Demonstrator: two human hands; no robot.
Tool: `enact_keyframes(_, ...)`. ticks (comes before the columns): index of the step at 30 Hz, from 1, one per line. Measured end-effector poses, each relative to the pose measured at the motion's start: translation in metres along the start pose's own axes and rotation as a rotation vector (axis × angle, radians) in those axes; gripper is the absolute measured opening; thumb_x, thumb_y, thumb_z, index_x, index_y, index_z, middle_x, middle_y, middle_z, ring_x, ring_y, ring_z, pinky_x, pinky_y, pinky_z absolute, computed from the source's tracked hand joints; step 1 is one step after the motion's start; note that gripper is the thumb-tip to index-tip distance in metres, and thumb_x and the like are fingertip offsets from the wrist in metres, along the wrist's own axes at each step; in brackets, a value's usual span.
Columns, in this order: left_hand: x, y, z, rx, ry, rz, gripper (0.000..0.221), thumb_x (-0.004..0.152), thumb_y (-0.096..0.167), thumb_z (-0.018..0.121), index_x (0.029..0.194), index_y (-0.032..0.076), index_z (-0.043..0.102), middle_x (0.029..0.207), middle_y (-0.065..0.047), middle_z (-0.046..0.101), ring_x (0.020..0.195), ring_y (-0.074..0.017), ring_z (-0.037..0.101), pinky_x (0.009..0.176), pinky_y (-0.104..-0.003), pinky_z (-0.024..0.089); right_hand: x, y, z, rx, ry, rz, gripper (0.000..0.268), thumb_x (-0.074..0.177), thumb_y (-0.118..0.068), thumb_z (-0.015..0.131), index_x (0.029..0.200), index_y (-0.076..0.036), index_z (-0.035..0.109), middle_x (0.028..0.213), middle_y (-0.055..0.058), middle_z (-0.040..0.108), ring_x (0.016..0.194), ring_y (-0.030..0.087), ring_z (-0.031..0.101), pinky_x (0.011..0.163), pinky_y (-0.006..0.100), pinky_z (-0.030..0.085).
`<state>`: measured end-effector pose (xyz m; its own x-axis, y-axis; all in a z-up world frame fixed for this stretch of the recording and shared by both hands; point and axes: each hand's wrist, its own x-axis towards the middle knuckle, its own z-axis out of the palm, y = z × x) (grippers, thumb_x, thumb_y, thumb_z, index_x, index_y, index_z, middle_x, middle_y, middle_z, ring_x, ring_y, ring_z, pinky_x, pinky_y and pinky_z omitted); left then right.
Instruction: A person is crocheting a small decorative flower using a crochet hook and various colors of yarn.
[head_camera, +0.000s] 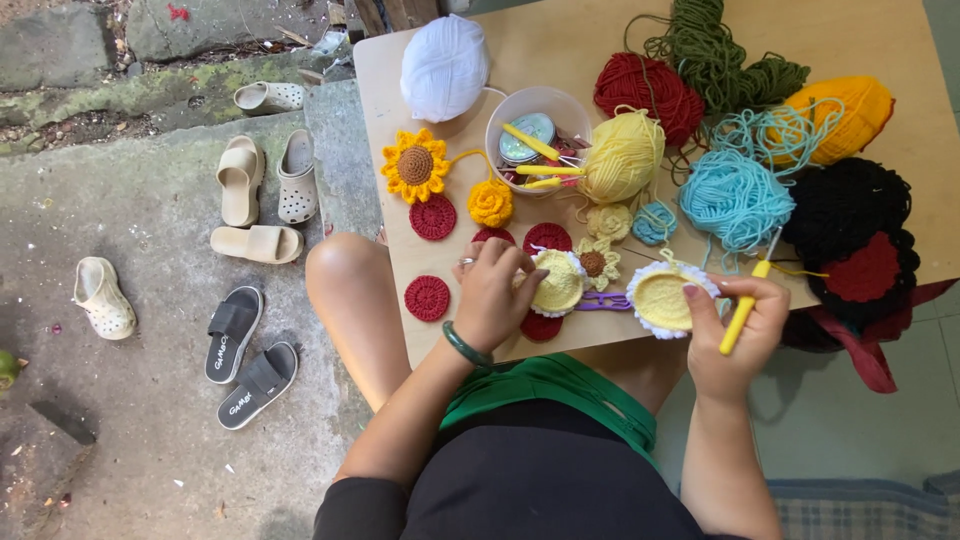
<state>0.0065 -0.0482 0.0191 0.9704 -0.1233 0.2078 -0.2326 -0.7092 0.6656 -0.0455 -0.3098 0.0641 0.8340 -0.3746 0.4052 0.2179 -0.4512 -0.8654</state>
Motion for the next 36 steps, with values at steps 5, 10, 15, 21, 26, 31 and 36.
enact_keyframes(5, 0.002, 0.003, -0.035, -0.103, -0.016, 0.060, 0.014, 0.088, 0.028, 0.076, 0.092, 0.021, 0.065, 0.078, 0.000, 0.063, 0.078, -0.0254, 0.069, 0.070, -0.040, 0.051, 0.014, 0.035, 0.013, -0.065, -0.023, -0.025, 0.036, 0.096, 0.002, 0.087, 0.106, 0.001, 0.053, 0.103, 0.019, 0.069, 0.093, 0.018, 0.063, 0.091, 0.033, 0.050)
enact_keyframes(10, -0.001, 0.011, -0.050, -0.100, -0.039, 0.063, 0.013, 0.089, 0.024, 0.074, 0.100, 0.021, 0.068, 0.085, 0.000, 0.068, 0.084, -0.0243, 0.071, 0.072, -0.039, 0.053, 0.035, 0.030, 0.006, -0.178, -0.003, -0.341, 0.040, 0.101, -0.015, 0.083, 0.109, 0.002, 0.048, 0.121, 0.025, 0.064, 0.115, 0.038, 0.062, 0.107, 0.048, 0.042)
enact_keyframes(15, -0.007, 0.020, -0.052, -0.071, -0.023, 0.112, 0.021, 0.090, 0.028, 0.076, 0.107, 0.018, 0.069, 0.096, -0.004, 0.066, 0.093, -0.0298, 0.068, 0.077, -0.041, 0.052, 0.022, 0.041, -0.013, -0.193, 0.273, -0.535, 0.057, 0.112, -0.049, 0.039, 0.119, 0.007, 0.046, 0.109, 0.018, 0.042, 0.098, 0.028, 0.042, 0.094, 0.041, 0.040)
enact_keyframes(21, -0.009, 0.030, -0.034, -0.063, -0.001, 0.194, 0.018, 0.090, 0.027, 0.077, 0.103, 0.017, 0.069, 0.094, -0.003, 0.061, 0.093, -0.0293, 0.065, 0.076, -0.040, 0.053, -0.026, 0.061, 0.017, -0.627, -0.203, -0.848, 0.018, 0.093, -0.023, 0.070, 0.111, -0.022, 0.074, 0.101, 0.001, 0.060, 0.099, 0.025, 0.051, 0.091, 0.041, 0.042)
enact_keyframes(26, -0.007, 0.034, -0.026, -0.054, 0.024, 0.215, 0.021, 0.089, 0.024, 0.078, 0.104, 0.015, 0.068, 0.096, -0.006, 0.060, 0.095, -0.0318, 0.065, 0.078, -0.042, 0.054, -0.001, 0.049, 0.051, -0.702, -0.167, -0.918, 0.035, 0.098, -0.013, 0.057, 0.126, -0.025, 0.072, 0.114, 0.001, 0.066, 0.101, 0.023, 0.050, 0.100, 0.045, 0.032)
enact_keyframes(31, -0.010, 0.033, -0.025, -0.037, 0.018, 0.222, 0.022, 0.086, 0.021, 0.081, 0.104, 0.013, 0.069, 0.101, -0.010, 0.061, 0.102, -0.0352, 0.065, 0.081, -0.044, 0.055, 0.017, 0.052, 0.046, -0.673, -0.157, -0.723, 0.042, 0.093, -0.001, 0.056, 0.130, -0.016, 0.067, 0.124, 0.002, 0.062, 0.110, 0.024, 0.045, 0.098, 0.043, 0.027)
enact_keyframes(36, -0.015, 0.027, -0.018, -0.056, 0.091, 0.245, 0.021, 0.086, 0.021, 0.080, 0.103, 0.015, 0.068, 0.101, -0.006, 0.061, 0.100, -0.0354, 0.062, 0.078, -0.042, 0.054, 0.024, 0.054, 0.038, -0.686, -0.330, -0.355, 0.016, 0.089, -0.017, 0.079, 0.103, -0.010, 0.074, 0.149, 0.007, 0.039, 0.134, 0.038, 0.026, 0.103, 0.062, 0.021)
